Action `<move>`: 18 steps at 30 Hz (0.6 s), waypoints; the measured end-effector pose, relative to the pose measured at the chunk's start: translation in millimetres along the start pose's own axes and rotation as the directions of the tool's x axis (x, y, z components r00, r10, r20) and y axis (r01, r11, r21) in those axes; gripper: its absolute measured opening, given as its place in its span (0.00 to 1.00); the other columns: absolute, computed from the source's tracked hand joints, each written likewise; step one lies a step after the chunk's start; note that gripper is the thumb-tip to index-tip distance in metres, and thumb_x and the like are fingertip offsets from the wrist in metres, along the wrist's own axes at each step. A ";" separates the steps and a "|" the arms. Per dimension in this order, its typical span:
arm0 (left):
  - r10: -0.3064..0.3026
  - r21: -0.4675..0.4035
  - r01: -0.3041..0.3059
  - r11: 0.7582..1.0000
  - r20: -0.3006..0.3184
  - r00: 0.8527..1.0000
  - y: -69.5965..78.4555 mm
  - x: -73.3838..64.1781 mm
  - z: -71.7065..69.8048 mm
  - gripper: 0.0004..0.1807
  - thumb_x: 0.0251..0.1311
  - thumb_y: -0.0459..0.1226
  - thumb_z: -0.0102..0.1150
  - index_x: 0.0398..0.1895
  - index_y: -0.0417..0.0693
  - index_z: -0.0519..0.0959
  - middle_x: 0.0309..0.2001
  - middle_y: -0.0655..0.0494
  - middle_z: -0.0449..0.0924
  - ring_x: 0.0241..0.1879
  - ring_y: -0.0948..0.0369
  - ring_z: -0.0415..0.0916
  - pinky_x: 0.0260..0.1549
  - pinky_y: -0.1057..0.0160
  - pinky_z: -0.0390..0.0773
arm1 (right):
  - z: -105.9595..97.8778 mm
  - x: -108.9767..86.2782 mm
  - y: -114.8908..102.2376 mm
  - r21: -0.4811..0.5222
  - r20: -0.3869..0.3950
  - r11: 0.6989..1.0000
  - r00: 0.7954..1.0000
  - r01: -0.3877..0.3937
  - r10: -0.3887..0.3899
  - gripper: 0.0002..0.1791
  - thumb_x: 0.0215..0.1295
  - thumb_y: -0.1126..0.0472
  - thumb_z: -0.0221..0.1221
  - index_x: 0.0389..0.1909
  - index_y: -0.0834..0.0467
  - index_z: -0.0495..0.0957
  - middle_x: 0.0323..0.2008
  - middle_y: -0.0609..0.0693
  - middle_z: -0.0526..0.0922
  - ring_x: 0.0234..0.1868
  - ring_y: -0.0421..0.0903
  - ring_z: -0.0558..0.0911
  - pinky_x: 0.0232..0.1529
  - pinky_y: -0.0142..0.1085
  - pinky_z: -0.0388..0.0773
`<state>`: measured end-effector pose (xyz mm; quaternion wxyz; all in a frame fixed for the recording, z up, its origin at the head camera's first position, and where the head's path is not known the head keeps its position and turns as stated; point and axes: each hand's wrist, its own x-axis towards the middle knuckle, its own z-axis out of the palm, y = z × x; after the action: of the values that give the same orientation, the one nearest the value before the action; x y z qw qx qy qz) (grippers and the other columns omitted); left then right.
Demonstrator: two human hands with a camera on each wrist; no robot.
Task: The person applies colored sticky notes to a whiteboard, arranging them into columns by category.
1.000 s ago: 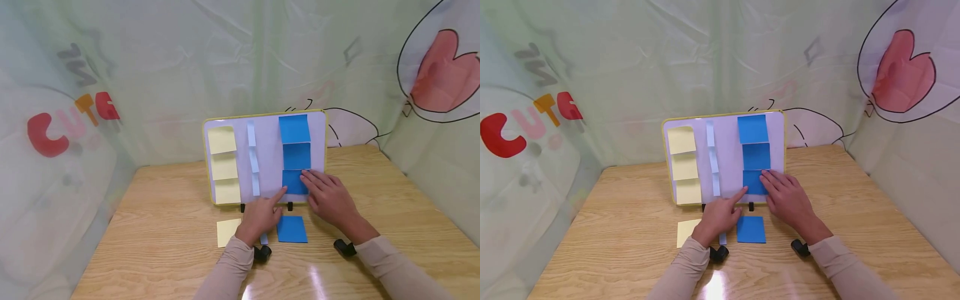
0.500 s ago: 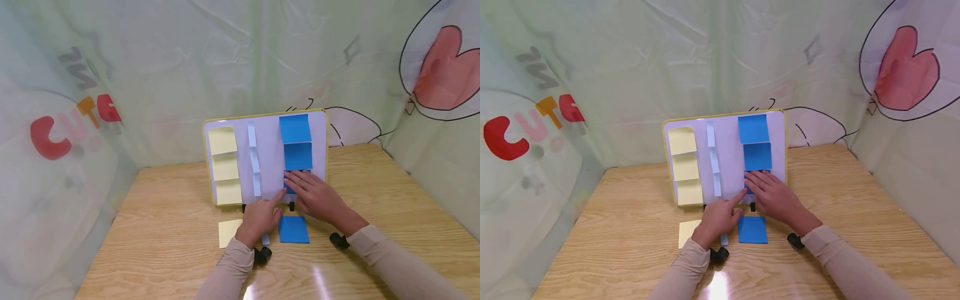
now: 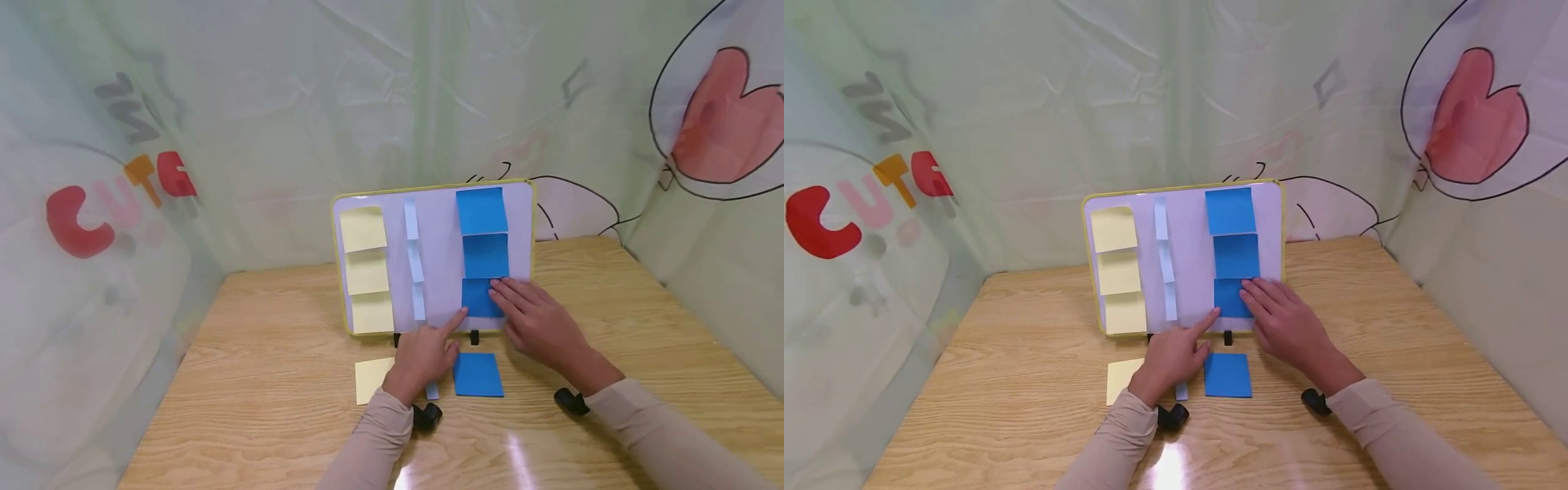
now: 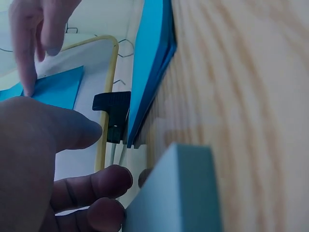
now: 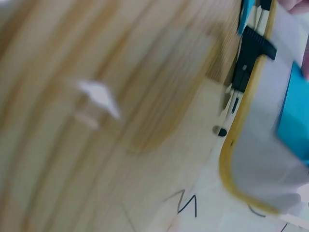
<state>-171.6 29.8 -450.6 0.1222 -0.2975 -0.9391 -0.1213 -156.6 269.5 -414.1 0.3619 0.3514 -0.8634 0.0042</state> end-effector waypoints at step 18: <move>-0.018 -0.011 0.018 1.000 0.034 0.999 -1.2 -0.4 1.9 0.34 0.70 0.50 0.55 0.77 0.75 0.58 0.10 0.62 0.60 0.08 0.63 0.57 0.07 0.65 0.56 | 7.4 6.3 -5.8 0.008 0.021 0.998 0.998 -0.064 0.064 0.32 0.52 0.60 0.61 0.61 0.66 0.77 0.62 0.61 0.78 0.63 0.61 0.75 0.61 0.59 0.70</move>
<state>-172.3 29.2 -452.7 0.1035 -0.2919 -0.9429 -0.1227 -160.7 259.3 -417.1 0.3511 0.3251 -0.8779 0.0162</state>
